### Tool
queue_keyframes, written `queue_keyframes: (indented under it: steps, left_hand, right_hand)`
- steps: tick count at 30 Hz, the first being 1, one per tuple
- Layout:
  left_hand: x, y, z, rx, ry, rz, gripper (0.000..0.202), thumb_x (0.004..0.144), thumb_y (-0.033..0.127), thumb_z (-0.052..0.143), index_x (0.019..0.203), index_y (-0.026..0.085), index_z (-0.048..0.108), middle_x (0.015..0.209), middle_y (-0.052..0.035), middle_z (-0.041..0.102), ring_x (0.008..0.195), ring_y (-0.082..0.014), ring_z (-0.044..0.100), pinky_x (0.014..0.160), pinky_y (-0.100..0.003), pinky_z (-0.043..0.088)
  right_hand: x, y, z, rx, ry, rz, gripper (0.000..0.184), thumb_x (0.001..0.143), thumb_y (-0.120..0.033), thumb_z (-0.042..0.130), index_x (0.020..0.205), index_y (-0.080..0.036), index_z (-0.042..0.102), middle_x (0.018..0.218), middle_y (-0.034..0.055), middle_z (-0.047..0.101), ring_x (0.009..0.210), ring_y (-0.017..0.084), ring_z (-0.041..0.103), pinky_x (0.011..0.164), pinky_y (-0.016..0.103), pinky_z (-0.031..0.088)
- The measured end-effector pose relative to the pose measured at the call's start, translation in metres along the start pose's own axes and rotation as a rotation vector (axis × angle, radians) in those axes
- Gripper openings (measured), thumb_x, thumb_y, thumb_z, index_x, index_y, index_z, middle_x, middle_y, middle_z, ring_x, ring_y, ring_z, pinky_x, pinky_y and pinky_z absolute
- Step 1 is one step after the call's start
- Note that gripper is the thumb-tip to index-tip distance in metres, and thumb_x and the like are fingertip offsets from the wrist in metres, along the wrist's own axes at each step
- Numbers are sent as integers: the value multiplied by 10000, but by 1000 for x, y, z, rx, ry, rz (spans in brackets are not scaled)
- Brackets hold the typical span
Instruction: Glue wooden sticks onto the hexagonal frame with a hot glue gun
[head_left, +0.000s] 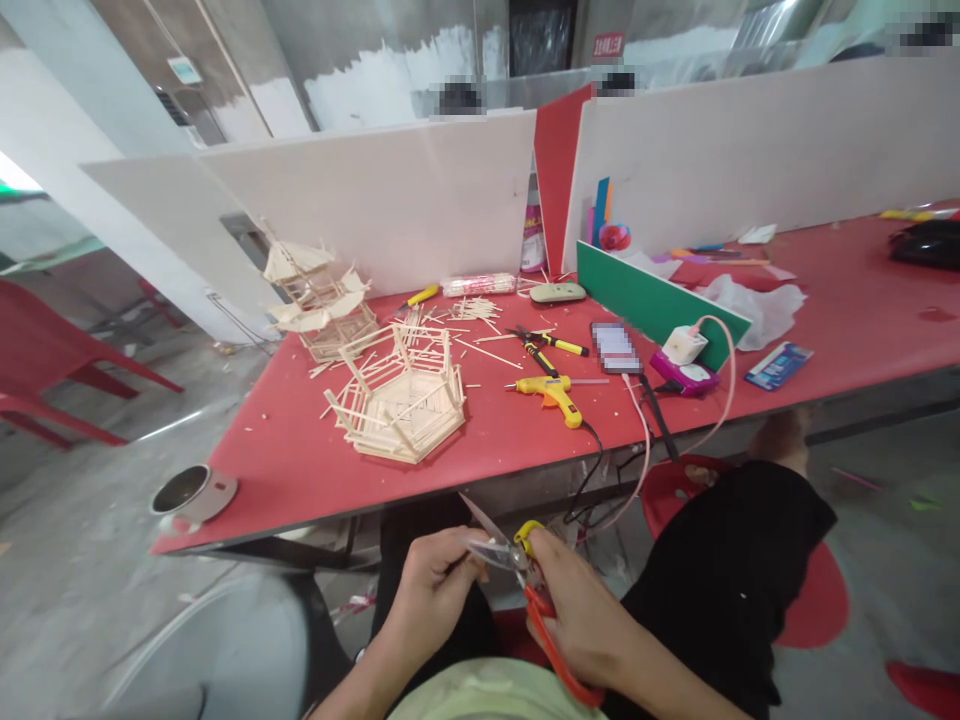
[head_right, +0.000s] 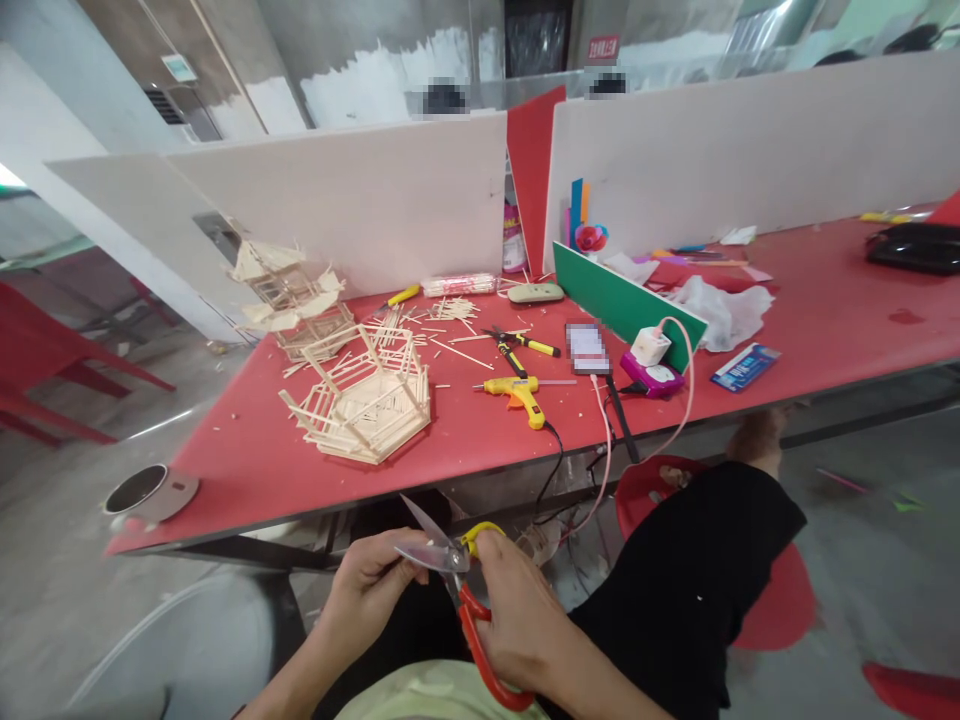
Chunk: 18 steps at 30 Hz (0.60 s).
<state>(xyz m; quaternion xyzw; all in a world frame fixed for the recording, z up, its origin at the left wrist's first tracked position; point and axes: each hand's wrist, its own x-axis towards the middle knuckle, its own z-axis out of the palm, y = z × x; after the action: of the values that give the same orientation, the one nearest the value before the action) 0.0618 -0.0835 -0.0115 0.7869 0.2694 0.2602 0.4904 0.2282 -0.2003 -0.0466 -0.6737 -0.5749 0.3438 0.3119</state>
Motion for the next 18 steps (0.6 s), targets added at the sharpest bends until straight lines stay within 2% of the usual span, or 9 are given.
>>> queue_keyframes:
  steps: [8,12,18]
  left_hand:
    - [-2,4,-8,91,80,49,278,941,206,510,687,157,613,680,-18,636,604,-101,563,584,-189,417]
    - [-2,4,-6,42,80,-14,319,952,240,493,652,158,567,688,-19,631,605,-102,540,584,-192,408]
    - [-4,-5,-2,10,32,-72,357,958,288,485,628,158,529,643,-4,568,597,-101,496,580,-197,378]
  right_hand:
    - [6,6,7,-83,-35,42,289,654,-133,530,902,-236,421,868,6,571,744,162,504,675,269,322]
    - [4,8,8,-126,-22,71,275,654,-146,536,885,-234,417,876,17,577,765,177,506,696,282,319]
    - [1,9,9,-62,-34,88,234,658,-143,521,843,-234,409,820,12,569,721,171,496,661,277,311]
